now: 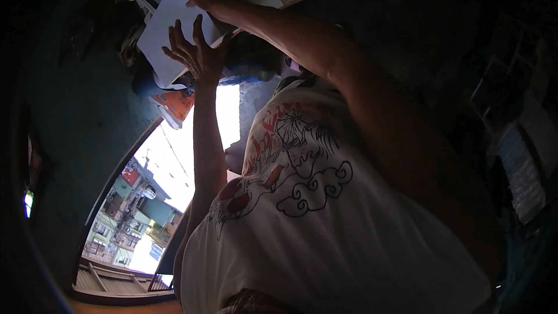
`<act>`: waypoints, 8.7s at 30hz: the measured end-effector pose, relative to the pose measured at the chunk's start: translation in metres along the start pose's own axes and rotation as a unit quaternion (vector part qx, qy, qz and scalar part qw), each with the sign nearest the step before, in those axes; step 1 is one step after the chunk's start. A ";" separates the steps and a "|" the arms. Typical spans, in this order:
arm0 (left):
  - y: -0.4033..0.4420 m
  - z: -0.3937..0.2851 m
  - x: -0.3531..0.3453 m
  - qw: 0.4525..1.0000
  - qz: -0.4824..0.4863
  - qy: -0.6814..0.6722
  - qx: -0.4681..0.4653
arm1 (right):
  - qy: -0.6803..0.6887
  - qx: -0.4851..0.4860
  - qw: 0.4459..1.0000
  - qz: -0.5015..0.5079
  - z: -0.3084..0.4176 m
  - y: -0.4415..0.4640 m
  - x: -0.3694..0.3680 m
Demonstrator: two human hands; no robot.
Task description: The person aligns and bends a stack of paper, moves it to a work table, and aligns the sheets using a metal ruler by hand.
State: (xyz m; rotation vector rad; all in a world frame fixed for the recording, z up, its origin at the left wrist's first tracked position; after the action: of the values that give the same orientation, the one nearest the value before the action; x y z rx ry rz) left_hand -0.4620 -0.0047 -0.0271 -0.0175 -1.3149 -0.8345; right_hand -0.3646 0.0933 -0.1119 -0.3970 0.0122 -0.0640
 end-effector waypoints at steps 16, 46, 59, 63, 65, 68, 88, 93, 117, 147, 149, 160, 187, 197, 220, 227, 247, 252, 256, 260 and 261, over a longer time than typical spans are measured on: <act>0.000 -0.001 0.002 0.996 0.088 -0.017 -0.018 | 0.088 0.153 0.983 0.058 -0.009 0.040 -0.037; -0.150 0.270 -0.087 0.865 0.318 -0.348 0.173 | -0.047 0.178 0.982 -0.036 0.016 0.022 -0.029; -0.160 0.239 -0.111 0.642 0.316 -0.559 0.420 | -0.064 0.016 0.997 0.025 -0.010 0.003 -0.022; -0.156 0.232 -0.092 0.634 0.203 -0.629 0.402 | -0.079 0.019 0.997 0.006 -0.021 0.005 -0.015; -0.155 0.246 -0.120 0.627 0.201 -0.644 0.390 | -0.096 0.023 0.995 -0.008 -0.024 0.022 -0.016; -0.159 0.241 -0.122 0.537 0.170 -0.695 0.446 | -0.093 0.054 0.993 -0.057 -0.014 0.004 -0.010; -0.164 0.243 -0.123 0.573 0.233 -0.655 0.434 | 0.077 -0.135 0.988 0.010 -0.130 -0.164 -0.066; -0.166 0.243 -0.124 0.582 0.251 -0.656 0.410 | 0.090 -0.105 0.984 0.115 -0.141 -0.155 -0.072; -0.173 0.256 -0.139 0.540 0.363 -0.549 0.524 | 0.131 -0.055 0.987 -0.079 -0.217 -0.229 0.295; 0.067 -0.047 -0.079 0.786 0.317 -0.234 -0.477 | -0.153 0.137 0.953 -0.222 -0.103 -0.128 -0.002; 0.053 -0.074 -0.089 0.729 0.381 -0.131 -0.553 | -0.153 0.152 0.952 -0.218 -0.107 -0.130 -0.011; 0.036 -0.085 -0.108 0.628 0.359 -0.150 -0.674 | 0.367 -0.133 0.918 -0.063 -0.144 -0.113 -0.031; -0.043 0.083 0.012 0.561 0.435 -0.678 0.190 | 0.097 -0.193 0.961 0.175 -0.086 -0.045 -0.034; -0.123 -0.017 -0.098 0.029 0.076 -0.923 0.375 | 0.123 -0.206 0.960 0.141 -0.049 -0.049 -0.040; -0.187 0.260 -0.142 0.352 0.015 -0.819 0.453 | 0.256 -0.180 0.946 0.090 -0.046 -0.022 -0.036; -0.124 0.240 -0.153 0.326 0.267 -0.783 0.457 | 0.251 -0.230 0.932 0.123 -0.051 -0.006 -0.055; -0.162 0.223 -0.062 0.392 0.214 -0.756 0.478 | 0.167 -0.005 0.979 0.116 -0.020 -0.096 -0.026; -0.183 0.159 0.035 0.456 0.196 -0.743 0.448 | 0.143 -0.029 0.985 0.094 -0.044 -0.191 0.020; -0.179 0.076 0.071 0.421 0.176 -0.733 0.504 | 0.182 -0.051 0.979 0.082 -0.069 -0.229 0.096; -0.139 -0.041 0.069 0.377 0.187 -0.759 0.496 | 0.160 -0.056 0.985 0.036 -0.088 -0.246 0.214; -0.140 -0.068 0.063 0.369 0.201 -0.762 0.492 | 0.181 -0.082 0.979 0.035 -0.084 -0.258 0.240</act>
State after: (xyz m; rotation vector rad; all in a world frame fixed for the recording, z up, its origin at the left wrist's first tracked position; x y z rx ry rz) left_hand -0.4805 -0.1688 -0.0544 -0.1974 -3.1975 1.0227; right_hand -0.1429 -0.1920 -0.0893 -0.5455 0.3936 -0.0655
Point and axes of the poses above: each hand's wrist, its own y-axis towards the middle knuckle, its own x-axis out of the back of the hand, z = x × y, the point moved 10 cm from there along y, towards the middle knuckle, and after that the axes turned 5 degrees about y, right-handed, at the moved point
